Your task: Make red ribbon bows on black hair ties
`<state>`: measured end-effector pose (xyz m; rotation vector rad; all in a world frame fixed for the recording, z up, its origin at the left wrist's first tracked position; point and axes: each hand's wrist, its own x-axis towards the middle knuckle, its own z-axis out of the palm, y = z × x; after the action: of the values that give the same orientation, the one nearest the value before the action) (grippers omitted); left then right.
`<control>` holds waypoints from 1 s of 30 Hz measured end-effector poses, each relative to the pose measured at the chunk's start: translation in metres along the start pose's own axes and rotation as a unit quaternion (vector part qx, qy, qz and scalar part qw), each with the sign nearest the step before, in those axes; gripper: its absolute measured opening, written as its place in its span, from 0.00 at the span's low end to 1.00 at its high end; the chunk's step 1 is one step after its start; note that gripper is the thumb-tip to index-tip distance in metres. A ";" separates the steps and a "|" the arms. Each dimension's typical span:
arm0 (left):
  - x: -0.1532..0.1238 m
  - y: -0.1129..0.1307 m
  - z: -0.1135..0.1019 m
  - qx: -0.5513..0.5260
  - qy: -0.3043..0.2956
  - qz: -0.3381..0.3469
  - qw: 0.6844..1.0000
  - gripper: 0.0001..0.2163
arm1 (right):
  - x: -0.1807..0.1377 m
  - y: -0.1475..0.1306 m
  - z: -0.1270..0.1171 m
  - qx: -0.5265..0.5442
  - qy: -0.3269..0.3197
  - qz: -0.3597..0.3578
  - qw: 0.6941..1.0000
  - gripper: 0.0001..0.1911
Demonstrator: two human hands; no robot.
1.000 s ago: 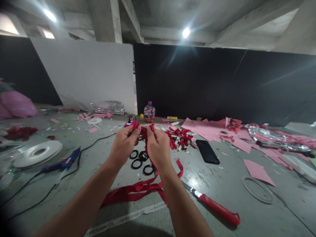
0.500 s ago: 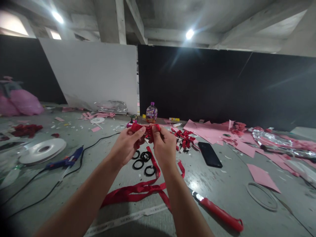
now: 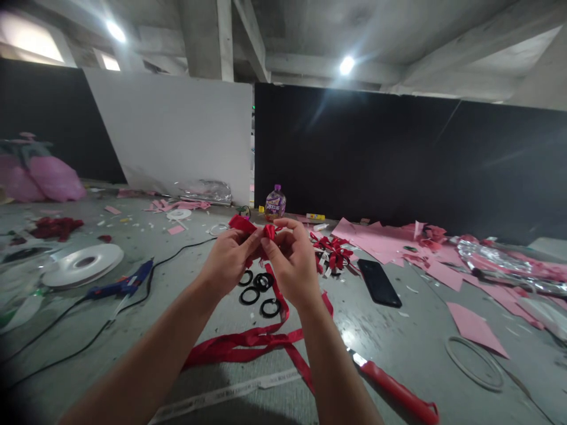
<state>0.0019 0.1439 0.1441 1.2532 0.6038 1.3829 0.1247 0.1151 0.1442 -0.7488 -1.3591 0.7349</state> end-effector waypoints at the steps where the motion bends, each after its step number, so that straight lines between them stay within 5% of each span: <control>1: 0.000 -0.001 0.000 0.007 0.010 0.006 1.000 0.18 | 0.000 0.000 0.000 0.003 -0.003 -0.006 1.000 0.14; 19: -0.001 0.007 0.007 -0.110 0.052 -0.012 0.992 0.19 | -0.004 0.005 -0.001 0.038 -0.059 -0.058 0.996 0.13; 25: -0.002 0.004 0.007 -0.069 0.046 0.012 0.996 0.16 | -0.002 -0.001 -0.001 0.047 -0.036 -0.031 0.998 0.13; 30: -0.007 0.006 0.005 0.049 0.000 0.048 0.998 0.10 | 0.000 -0.006 -0.004 -0.085 0.018 -0.013 0.996 0.11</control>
<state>0.0027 0.1342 0.1482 1.3748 0.6242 1.4463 0.1287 0.1115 0.1489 -0.8730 -1.4078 0.5868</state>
